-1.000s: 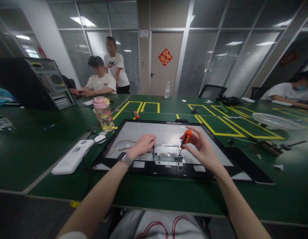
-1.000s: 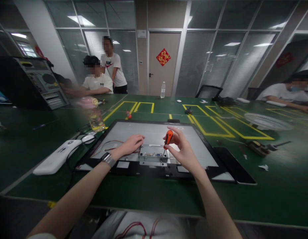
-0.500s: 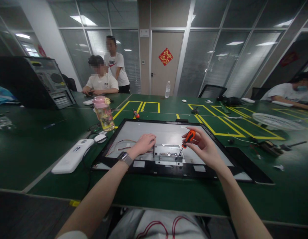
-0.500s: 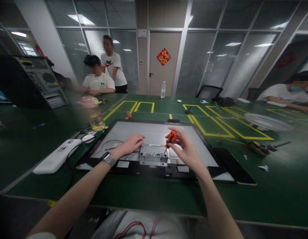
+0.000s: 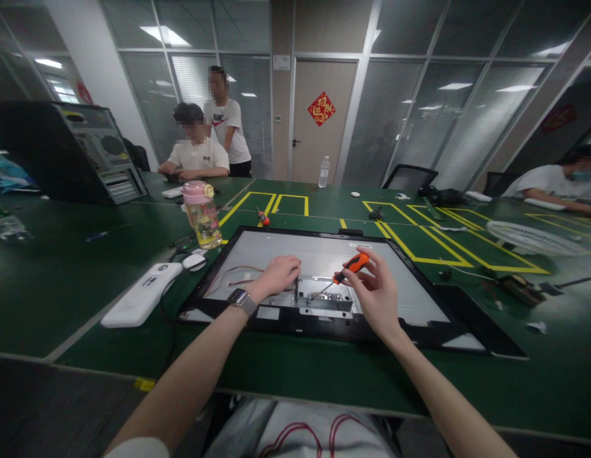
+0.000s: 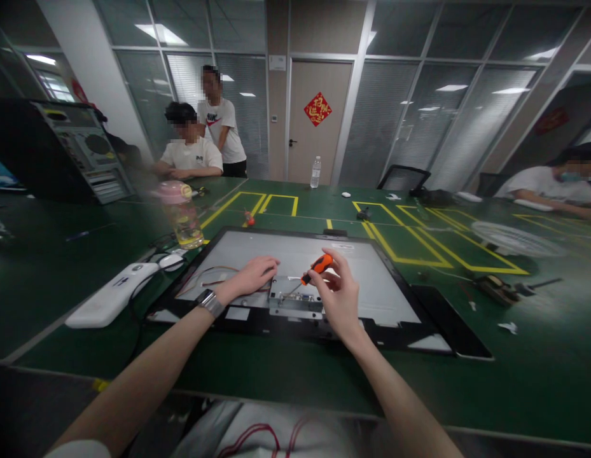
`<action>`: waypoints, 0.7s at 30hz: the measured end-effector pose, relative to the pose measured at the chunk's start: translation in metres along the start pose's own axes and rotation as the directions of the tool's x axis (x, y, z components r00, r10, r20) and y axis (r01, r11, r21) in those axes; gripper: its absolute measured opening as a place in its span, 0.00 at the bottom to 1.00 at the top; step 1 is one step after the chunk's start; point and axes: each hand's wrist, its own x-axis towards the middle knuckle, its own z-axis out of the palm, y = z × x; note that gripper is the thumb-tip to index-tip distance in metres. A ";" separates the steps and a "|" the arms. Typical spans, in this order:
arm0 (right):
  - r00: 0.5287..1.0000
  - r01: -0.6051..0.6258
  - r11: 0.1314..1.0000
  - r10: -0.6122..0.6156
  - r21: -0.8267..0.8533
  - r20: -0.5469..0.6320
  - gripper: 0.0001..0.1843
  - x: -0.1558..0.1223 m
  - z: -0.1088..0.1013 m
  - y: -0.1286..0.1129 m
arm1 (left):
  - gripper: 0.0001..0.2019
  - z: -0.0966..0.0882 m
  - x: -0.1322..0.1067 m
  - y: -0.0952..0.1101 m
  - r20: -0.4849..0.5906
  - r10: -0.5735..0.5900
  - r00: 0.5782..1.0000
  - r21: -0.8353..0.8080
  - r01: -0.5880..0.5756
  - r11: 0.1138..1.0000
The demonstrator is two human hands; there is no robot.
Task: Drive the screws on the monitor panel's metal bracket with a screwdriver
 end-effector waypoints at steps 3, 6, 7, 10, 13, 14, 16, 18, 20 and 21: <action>1.000 0.017 0.999 -0.017 -0.032 0.006 0.24 -0.002 0.001 0.003 | 0.11 0.000 0.000 0.001 -0.003 -0.006 1.000 0.004 0.006 1.000; 1.000 0.017 0.999 -0.016 -0.035 0.024 0.24 -0.002 0.001 0.003 | 0.11 0.001 0.001 0.000 -0.005 -0.009 1.000 0.010 0.009 1.000; 1.000 0.012 0.999 -0.011 -0.037 0.025 0.24 -0.001 0.001 0.003 | 0.11 0.002 0.001 0.000 -0.005 -0.009 1.000 0.012 0.009 1.000; 1.000 -0.006 0.998 0.008 -0.060 0.022 0.24 -0.002 0.002 0.004 | 0.11 0.003 0.002 -0.002 -0.002 -0.011 1.000 0.021 0.011 1.000; 1.000 0.006 0.996 -0.005 -0.085 0.017 0.24 -0.003 0.003 0.006 | 0.11 0.003 0.002 -0.001 0.002 -0.013 1.000 0.023 0.013 1.000; 1.000 0.016 0.996 -0.014 -0.088 0.022 0.23 -0.003 0.003 0.007 | 0.11 0.003 0.002 -0.001 0.001 -0.013 1.000 0.020 0.013 1.000; 0.998 0.035 0.995 -0.031 -0.088 0.052 0.23 -0.002 0.002 0.007 | 0.11 0.002 0.002 0.000 0.002 -0.013 1.000 0.015 0.013 1.000; 0.991 0.055 0.995 -0.045 -0.077 0.129 0.22 0.000 0.002 0.004 | 0.11 0.001 0.001 0.001 -0.001 -0.013 1.000 0.015 0.013 1.000; 0.964 0.080 0.996 -0.066 -0.043 0.259 0.21 0.005 0.002 -0.002 | 0.11 0.000 0.001 0.002 -0.003 -0.014 1.000 0.017 0.014 1.000; 0.935 0.092 0.996 -0.082 -0.010 0.346 0.20 0.008 0.003 -0.006 | 0.11 -0.001 0.001 0.003 -0.001 -0.013 1.000 0.020 0.013 1.000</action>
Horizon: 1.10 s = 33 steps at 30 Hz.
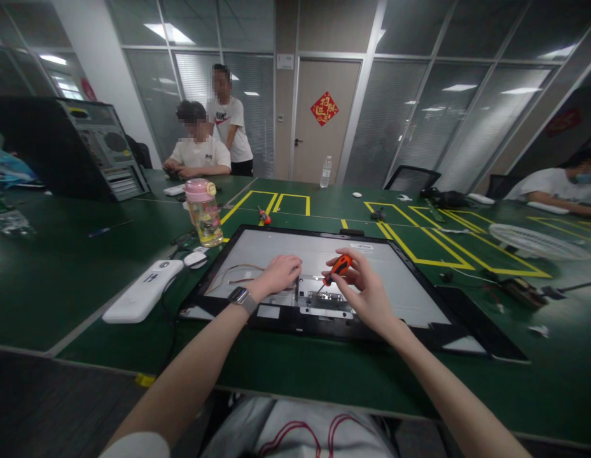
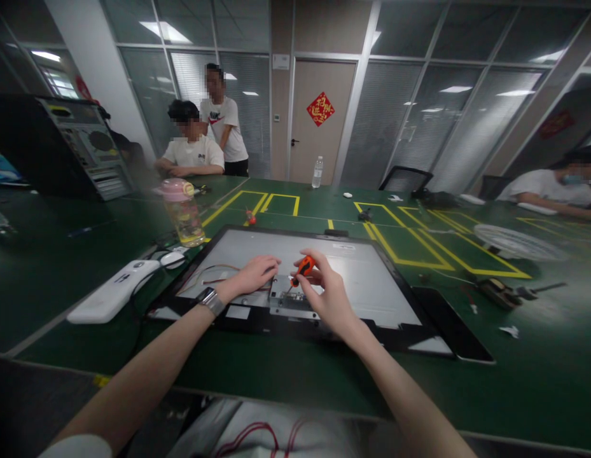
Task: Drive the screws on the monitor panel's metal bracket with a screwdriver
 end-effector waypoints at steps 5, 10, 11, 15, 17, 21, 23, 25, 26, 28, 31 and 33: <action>0.972 0.026 0.994 -0.050 0.106 0.228 0.13 0.024 -0.004 -0.017 | 0.13 -0.001 0.000 -0.001 0.020 0.018 1.000 0.007 -0.018 1.000; 0.987 -0.060 0.974 0.025 0.220 0.158 0.11 0.035 -0.011 -0.010 | 0.12 0.001 -0.001 -0.004 0.006 0.011 1.000 -0.008 -0.011 1.000; 0.984 -0.095 0.959 0.050 0.267 0.171 0.12 0.035 -0.013 -0.008 | 0.12 0.002 -0.001 -0.004 0.005 0.007 1.000 -0.009 -0.007 1.000; 0.972 -0.166 0.913 0.087 0.373 0.218 0.14 0.029 -0.015 -0.005 | 0.13 0.002 -0.001 -0.004 -0.008 0.003 1.000 -0.021 -0.004 1.000; 0.975 -0.145 0.922 0.072 0.360 0.208 0.13 0.026 -0.013 -0.005 | 0.13 0.003 0.000 -0.003 -0.016 -0.004 1.000 -0.023 0.003 1.000; 0.985 -0.106 0.935 0.051 0.340 0.167 0.13 0.025 -0.011 -0.001 | 0.13 0.004 0.000 -0.002 -0.030 -0.036 0.999 -0.022 0.035 0.999; 0.987 -0.114 0.934 0.067 0.339 0.147 0.14 0.026 -0.014 0.002 | 0.13 0.004 0.000 -0.003 -0.034 -0.040 0.999 -0.019 0.039 0.999; 0.984 -0.115 0.943 0.067 0.313 0.162 0.15 0.028 -0.020 0.003 | 0.13 0.005 -0.001 -0.004 -0.031 -0.035 0.999 -0.015 0.035 0.999; 0.982 -0.104 0.951 0.053 0.290 0.180 0.14 0.029 -0.022 0.004 | 0.13 0.005 -0.001 -0.005 -0.025 -0.031 0.999 -0.013 0.031 0.999; 0.975 -0.088 0.962 0.031 0.258 0.219 0.13 0.030 -0.027 0.007 | 0.12 0.005 -0.001 -0.007 -0.018 -0.027 0.999 -0.005 0.027 1.000; 0.983 -0.034 0.975 -0.007 0.222 0.183 0.12 0.032 -0.030 0.012 | 0.12 0.005 -0.001 -0.010 -0.015 -0.010 1.000 -0.002 0.010 1.000; 0.991 -0.014 0.977 -0.015 0.213 0.135 0.11 0.033 -0.029 0.013 | 0.12 0.004 -0.001 -0.010 -0.012 0.000 1.000 -0.009 0.000 1.000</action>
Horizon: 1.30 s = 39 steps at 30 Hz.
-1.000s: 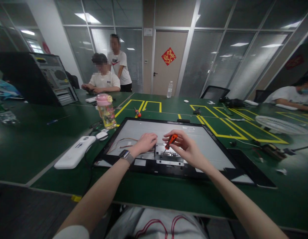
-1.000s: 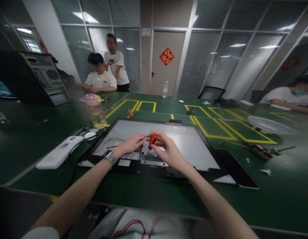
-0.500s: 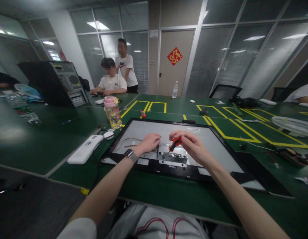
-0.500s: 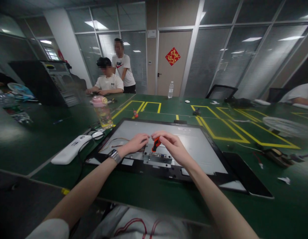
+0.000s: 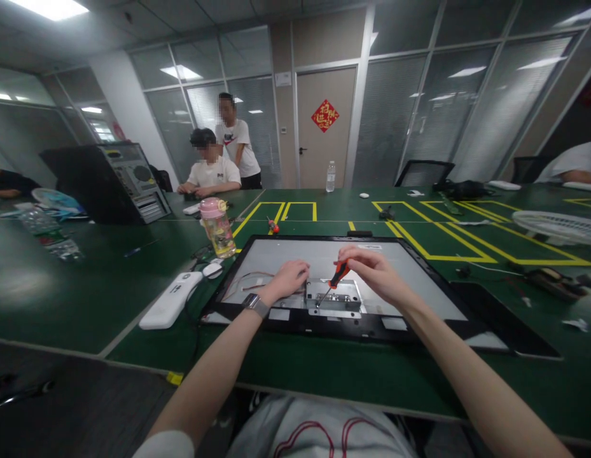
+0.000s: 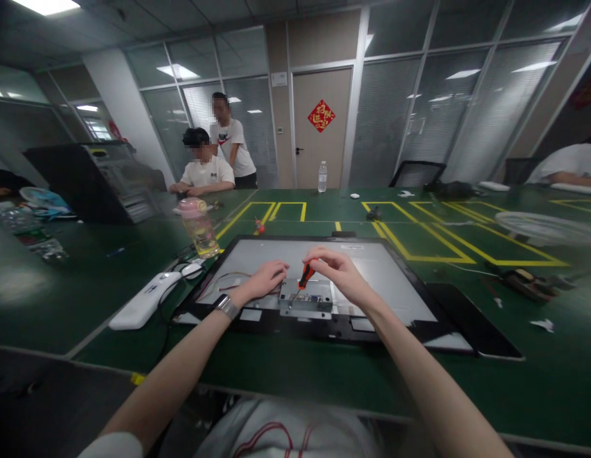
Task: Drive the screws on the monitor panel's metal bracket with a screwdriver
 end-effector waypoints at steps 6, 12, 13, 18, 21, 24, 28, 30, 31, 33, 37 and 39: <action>0.998 -0.064 0.996 0.066 0.062 -0.024 0.14 0.001 0.004 -0.002 | 0.12 -0.001 0.000 0.001 0.016 -0.011 1.000 -0.010 0.011 1.000; 1.000 -0.016 0.999 0.016 0.037 -0.002 0.10 0.002 0.011 -0.007 | 0.11 0.000 0.000 0.000 0.008 -0.022 1.000 -0.011 0.022 1.000; 1.000 -0.024 0.999 0.024 0.035 0.016 0.10 0.002 0.012 -0.009 | 0.11 0.000 0.000 0.001 0.011 -0.024 1.000 -0.011 0.024 1.000; 0.998 -0.028 1.000 0.028 0.005 0.050 0.13 0.001 0.017 -0.016 | 0.11 -0.004 -0.002 0.006 0.014 -0.036 0.999 -0.026 0.036 0.999; 0.999 -0.001 1.000 0.001 0.004 0.050 0.10 0.000 0.017 -0.015 | 0.11 -0.005 -0.002 0.007 0.016 -0.040 0.999 -0.031 0.040 0.999; 0.997 -0.038 0.998 0.034 0.049 0.075 0.10 -0.001 0.014 -0.014 | 0.11 -0.004 -0.001 0.005 0.013 -0.032 0.999 -0.034 0.032 0.999; 0.994 -0.082 0.993 0.075 0.086 0.083 0.13 -0.002 0.013 -0.014 | 0.11 -0.001 0.002 0.001 -0.008 -0.009 1.000 -0.040 0.009 0.999; 0.995 -0.078 0.992 0.072 0.103 0.067 0.13 -0.002 0.013 -0.011 | 0.11 0.000 0.002 0.001 -0.010 -0.008 1.000 -0.035 0.007 0.999; 0.996 -0.076 0.992 0.071 0.098 0.052 0.13 -0.001 0.013 -0.009 | 0.11 0.000 0.002 0.001 -0.006 -0.009 1.000 -0.031 0.009 0.999; 0.998 -0.062 0.996 0.062 0.067 0.001 0.10 -0.001 0.013 -0.004 | 0.11 0.000 0.002 0.001 0.001 -0.011 1.000 -0.024 0.011 1.000; 0.993 -0.046 0.997 0.053 0.067 -0.105 0.09 0.000 0.012 0.000 | 0.10 -0.001 0.001 0.003 -0.002 -0.015 1.000 -0.024 0.015 1.000; 0.992 -0.067 0.994 0.076 0.085 -0.105 0.12 -0.001 0.011 -0.002 | 0.10 -0.001 0.001 0.003 -0.002 -0.019 1.000 -0.022 0.019 1.000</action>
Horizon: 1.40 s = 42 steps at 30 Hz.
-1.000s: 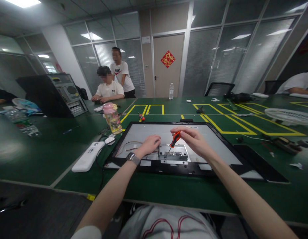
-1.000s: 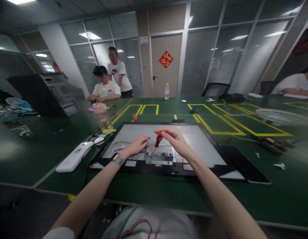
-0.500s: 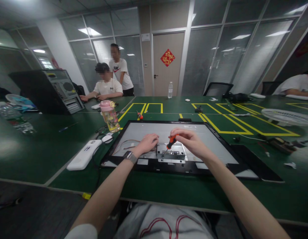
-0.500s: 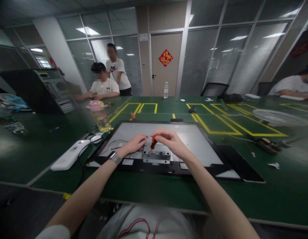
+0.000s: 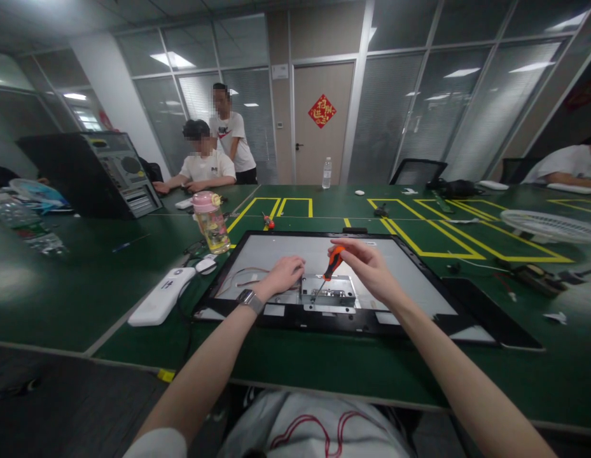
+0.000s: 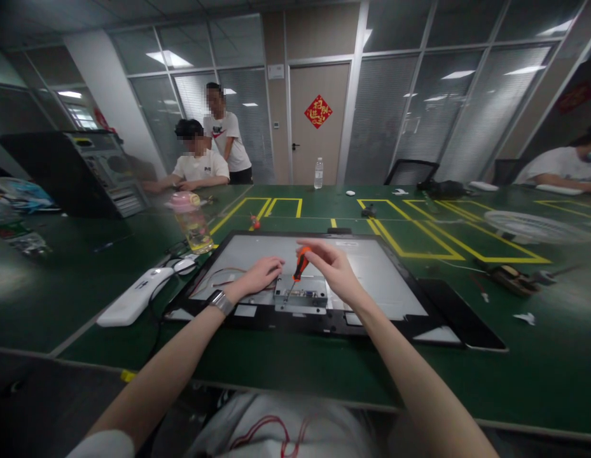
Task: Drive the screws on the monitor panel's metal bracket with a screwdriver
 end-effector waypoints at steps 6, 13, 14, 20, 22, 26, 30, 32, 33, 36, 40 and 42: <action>1.000 0.020 0.994 -0.020 -0.110 0.010 0.12 -0.001 0.002 -0.005 | 0.10 0.002 0.000 -0.001 -0.003 0.013 1.000 0.010 -0.013 1.000; 0.993 0.101 0.977 -0.111 -0.190 -0.041 0.16 -0.003 0.007 -0.002 | 0.11 0.002 0.000 -0.001 -0.004 0.016 1.000 0.022 -0.016 1.000; 0.994 0.102 0.980 -0.105 -0.170 -0.008 0.17 -0.003 0.006 -0.003 | 0.11 0.002 0.000 -0.001 -0.002 0.014 1.000 0.024 -0.014 1.000; 0.997 0.082 0.986 -0.083 -0.143 0.000 0.16 -0.005 0.010 -0.001 | 0.11 0.003 0.001 -0.002 0.002 0.003 1.000 0.013 -0.003 1.000; 0.994 0.086 0.988 -0.093 -0.130 -0.050 0.13 -0.005 0.013 0.001 | 0.11 0.003 0.001 -0.002 0.001 0.001 1.000 0.011 -0.001 1.000; 0.999 0.050 0.999 -0.049 -0.022 0.010 0.16 -0.007 0.014 0.001 | 0.12 0.002 0.000 -0.001 -0.003 0.012 1.000 0.004 -0.012 1.000; 0.998 0.008 0.999 -0.011 0.041 0.062 0.17 -0.007 0.009 0.000 | 0.11 0.001 0.000 -0.001 -0.007 0.017 1.000 -0.006 -0.017 1.000; 1.000 0.005 1.000 -0.005 0.006 0.029 0.15 -0.007 0.008 0.002 | 0.10 0.000 0.000 -0.002 0.000 0.017 1.000 -0.001 -0.017 1.000; 1.000 0.004 1.000 -0.004 -0.004 0.003 0.14 -0.006 0.008 0.003 | 0.10 0.000 0.000 -0.002 0.004 0.018 1.000 0.000 -0.018 1.000; 0.999 -0.015 0.999 0.017 0.039 -0.047 0.12 -0.006 0.008 0.006 | 0.11 0.000 0.000 -0.002 0.016 0.015 1.000 -0.002 -0.015 1.000; 1.000 -0.027 0.993 0.026 0.113 0.014 0.16 -0.006 0.006 0.005 | 0.10 -0.001 0.000 -0.001 0.022 0.003 1.000 0.014 -0.003 1.000; 0.999 -0.014 0.994 0.010 0.112 0.038 0.17 -0.006 0.004 0.004 | 0.11 -0.001 0.000 0.000 0.023 0.006 1.000 0.021 -0.006 1.000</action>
